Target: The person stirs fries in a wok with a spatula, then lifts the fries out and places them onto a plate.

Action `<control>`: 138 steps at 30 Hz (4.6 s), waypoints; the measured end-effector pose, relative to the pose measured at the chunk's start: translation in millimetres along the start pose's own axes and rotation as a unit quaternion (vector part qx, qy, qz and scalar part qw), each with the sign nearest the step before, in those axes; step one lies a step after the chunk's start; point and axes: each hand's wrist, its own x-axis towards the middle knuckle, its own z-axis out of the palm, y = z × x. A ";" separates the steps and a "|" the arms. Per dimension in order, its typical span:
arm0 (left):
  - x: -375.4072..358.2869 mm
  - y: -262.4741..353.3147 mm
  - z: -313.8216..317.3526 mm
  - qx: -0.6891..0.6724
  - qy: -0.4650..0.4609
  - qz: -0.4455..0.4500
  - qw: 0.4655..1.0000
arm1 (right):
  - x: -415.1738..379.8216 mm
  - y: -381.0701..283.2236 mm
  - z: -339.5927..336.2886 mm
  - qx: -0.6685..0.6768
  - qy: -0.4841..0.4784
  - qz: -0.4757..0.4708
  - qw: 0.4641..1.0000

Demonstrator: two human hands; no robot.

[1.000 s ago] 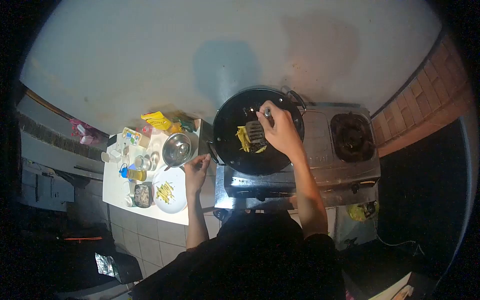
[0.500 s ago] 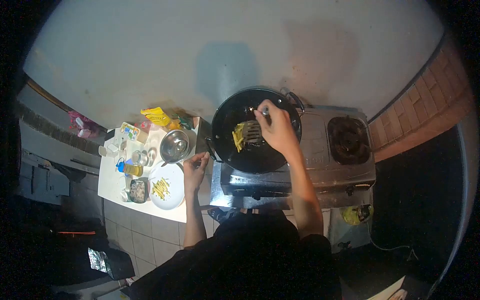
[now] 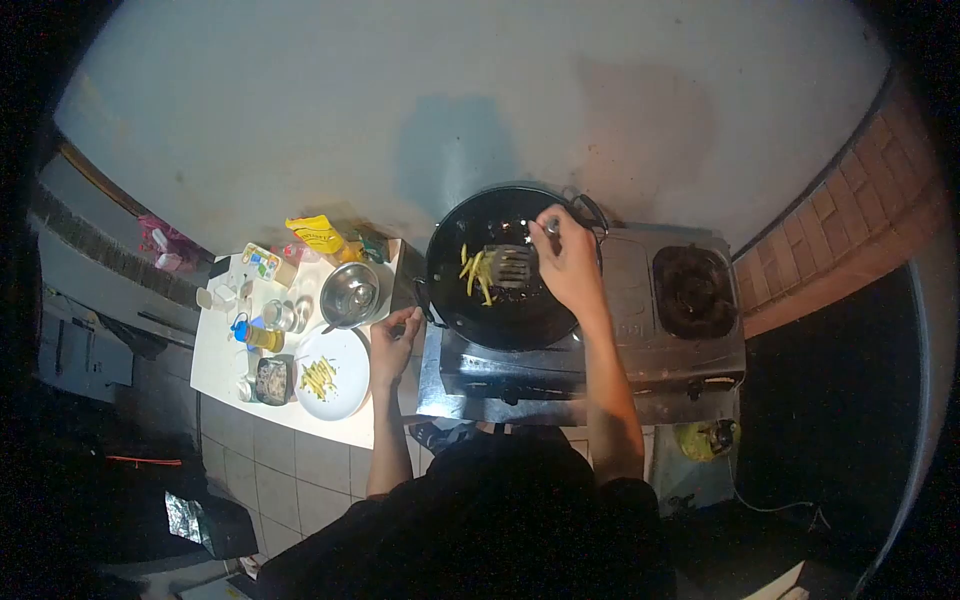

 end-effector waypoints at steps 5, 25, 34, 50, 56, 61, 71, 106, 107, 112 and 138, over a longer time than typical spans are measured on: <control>2.6 -10.7 5.3 0.004 0.045 0.069 0.997 | -13.2 2.9 0.9 -0.093 -0.009 0.029 0.995; 11.7 -19.0 7.3 -0.015 0.020 0.069 0.997 | -39.8 27.0 -10.1 -0.005 0.033 0.094 0.995; 4.7 -4.9 6.7 -0.008 0.006 0.038 0.999 | -33.6 48.3 3.5 0.051 0.083 0.081 0.992; 3.3 -5.7 6.0 0.007 0.020 0.038 0.999 | -51.3 35.3 -13.8 0.077 0.091 0.123 0.985; 4.2 -4.5 5.2 -0.001 0.012 0.012 1.000 | -51.4 41.8 -2.0 0.047 0.042 0.091 0.994; 0.0 0.0 5.0 0.010 0.022 0.029 0.999 | -50.3 22.8 -15.9 0.051 0.083 0.123 0.988; 5.2 -7.2 8.7 0.012 0.041 0.093 0.995 | -67.4 31.1 -3.1 0.077 0.068 0.131 0.986; 5.3 -9.4 10.0 -0.001 0.021 0.040 0.999 | -48.3 37.0 -15.7 0.103 0.148 0.118 0.977; 5.0 -9.6 10.4 0.003 0.031 0.073 0.997 | -47.1 41.5 -9.4 0.076 0.138 0.129 0.979; 1.8 -2.4 6.9 0.011 0.021 0.041 0.999 | -60.0 30.8 -2.8 0.095 0.045 0.140 0.985; -75.1 -49.9 36.8 0.002 0.104 0.019 0.994 | -12.7 -18.9 -46.8 -0.173 -0.074 -0.041 0.981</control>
